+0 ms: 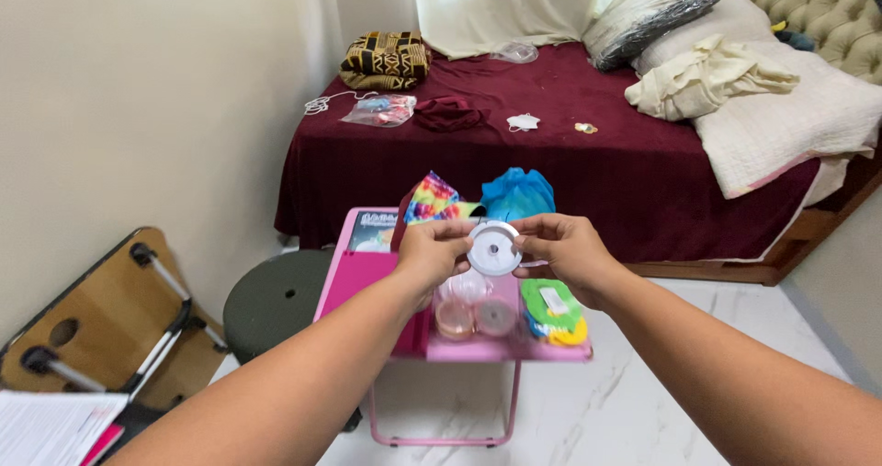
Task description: The person organizes craft supplies on a white desk. They place a small green crocheted item on a shelf, then handle a brown crocheted piece and a pink crocheted item. They pick up a plastic bag containing colorful plastic rings, move to a pink side table, and place the bag there. They return to the desk, pick up a pink plastic ring, and place it on the side table. They repeat this with a white plastic ring, then place a green plastic ring on the side table. Finally, they pick up a white plastic ring, use scissors to cut a small piece off, and place it on the side table.
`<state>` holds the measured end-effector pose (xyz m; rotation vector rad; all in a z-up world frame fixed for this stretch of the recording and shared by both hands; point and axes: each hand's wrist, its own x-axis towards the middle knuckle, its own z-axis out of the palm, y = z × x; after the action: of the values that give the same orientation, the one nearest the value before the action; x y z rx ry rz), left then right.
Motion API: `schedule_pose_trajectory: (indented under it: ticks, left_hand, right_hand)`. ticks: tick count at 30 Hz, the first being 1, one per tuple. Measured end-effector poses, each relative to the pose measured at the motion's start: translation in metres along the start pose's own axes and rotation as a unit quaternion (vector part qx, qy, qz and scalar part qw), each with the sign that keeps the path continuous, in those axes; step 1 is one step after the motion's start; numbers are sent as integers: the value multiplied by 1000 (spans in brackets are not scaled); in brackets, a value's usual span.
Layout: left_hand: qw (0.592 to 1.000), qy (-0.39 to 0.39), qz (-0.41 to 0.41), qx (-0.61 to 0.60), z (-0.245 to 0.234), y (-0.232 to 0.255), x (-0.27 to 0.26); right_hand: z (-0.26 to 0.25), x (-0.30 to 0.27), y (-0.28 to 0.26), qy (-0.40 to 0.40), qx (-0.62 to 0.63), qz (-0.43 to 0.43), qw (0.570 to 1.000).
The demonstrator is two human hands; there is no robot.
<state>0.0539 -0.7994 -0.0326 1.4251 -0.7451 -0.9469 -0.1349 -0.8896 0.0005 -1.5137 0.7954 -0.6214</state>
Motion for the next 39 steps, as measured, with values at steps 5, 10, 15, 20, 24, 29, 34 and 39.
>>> schedule_pose_trajectory:
  ticks: [5, 10, 15, 20, 24, 29, 34, 39]
  left_hand:
    - [999, -2, -16, 27, -16, -13, 77]
    - [979, -9, 87, 183, -43, -31, 145]
    - [892, -59, 106, 436, -55, -36, 176]
    - [825, -105, 109, 545, -48, -39, 189]
    - [826, -118, 143, 532, -48, -48, 195]
    - [842, -141, 162, 496, -49, -55, 194]
    - [852, -133, 224, 454, -50, -51, 187]
    - [850, -124, 282, 428, -51, -49, 185]
  right_hand:
    - [-3, 70, 13, 21, -13, 10, 1000]
    - [-11, 134, 27, 65, -13, 24, 998]
    - [-12, 185, 44, 82, -23, 46, 995]
    - [-7, 218, 58, 84, -91, 55, 991]
    - [-5, 228, 72, 66, -131, 52, 988]
    - [-1, 238, 94, 13, -126, 45, 991]
    - [-5, 249, 107, -82, -135, 59, 986]
    - [-14, 261, 101, -146, -146, 91, 974]
